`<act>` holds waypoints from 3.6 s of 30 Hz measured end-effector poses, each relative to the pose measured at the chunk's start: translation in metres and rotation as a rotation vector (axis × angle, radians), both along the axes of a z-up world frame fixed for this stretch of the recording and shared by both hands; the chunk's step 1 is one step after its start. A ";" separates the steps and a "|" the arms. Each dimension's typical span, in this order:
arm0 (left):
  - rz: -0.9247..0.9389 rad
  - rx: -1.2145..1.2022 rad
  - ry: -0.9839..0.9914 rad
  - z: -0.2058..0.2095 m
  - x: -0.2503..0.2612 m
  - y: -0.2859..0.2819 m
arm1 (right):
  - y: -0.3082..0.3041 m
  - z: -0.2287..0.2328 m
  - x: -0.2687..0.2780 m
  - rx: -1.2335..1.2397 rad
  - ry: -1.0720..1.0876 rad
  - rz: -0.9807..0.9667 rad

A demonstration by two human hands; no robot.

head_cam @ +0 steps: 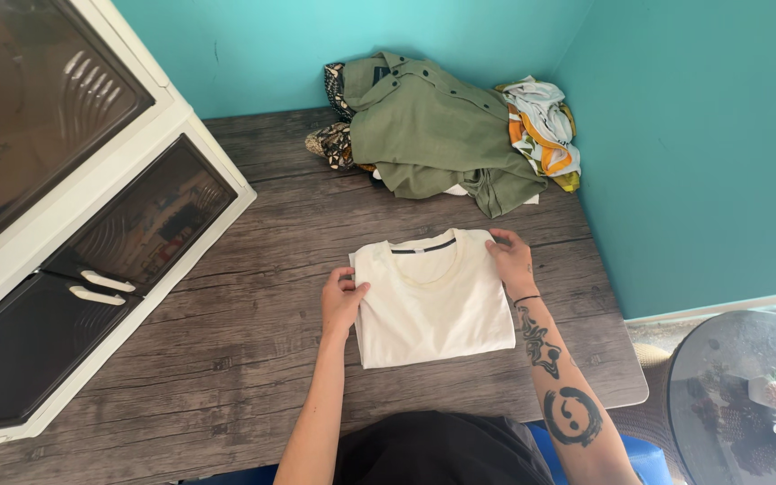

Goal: The person folds shirts and places them into a storage cabinet.

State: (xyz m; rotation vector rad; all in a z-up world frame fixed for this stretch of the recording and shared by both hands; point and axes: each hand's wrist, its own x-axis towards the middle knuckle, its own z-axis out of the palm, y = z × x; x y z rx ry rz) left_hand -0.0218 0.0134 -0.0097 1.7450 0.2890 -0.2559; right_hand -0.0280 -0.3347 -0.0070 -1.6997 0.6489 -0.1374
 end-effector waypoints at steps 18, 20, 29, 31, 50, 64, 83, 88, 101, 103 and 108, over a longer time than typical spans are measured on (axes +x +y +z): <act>-0.079 0.186 0.021 -0.001 -0.052 0.019 | 0.010 0.032 -0.047 -0.339 0.275 0.073; -0.067 0.161 -0.042 -0.007 -0.052 0.022 | 0.008 0.028 -0.051 -0.277 0.259 0.082; -0.104 0.316 0.014 0.009 -0.069 0.014 | 0.000 0.017 -0.067 -0.402 0.205 0.083; -0.093 0.316 0.032 0.011 -0.073 0.012 | 0.003 0.018 -0.071 -0.453 0.250 0.098; -0.123 0.421 -0.185 0.024 -0.132 0.014 | 0.043 0.027 -0.150 -0.639 0.098 0.068; -0.097 0.536 -0.204 0.039 -0.159 0.032 | 0.057 0.018 -0.150 -0.806 -0.131 0.115; -0.399 0.926 -0.414 0.019 -0.065 -0.006 | 0.118 0.020 -0.049 -1.009 0.055 0.523; -0.237 0.976 -0.321 0.015 -0.090 0.043 | 0.154 0.015 -0.043 -1.005 -0.055 0.618; 0.195 0.980 -0.145 0.010 -0.161 0.189 | 0.294 0.048 -0.026 -1.011 -0.216 0.858; 0.309 0.873 -0.265 0.020 -0.148 0.212 | 0.331 0.052 -0.019 -0.889 -0.399 0.853; 0.521 0.588 -0.559 0.059 -0.082 0.256 | 0.449 0.068 0.018 -0.253 -0.626 1.054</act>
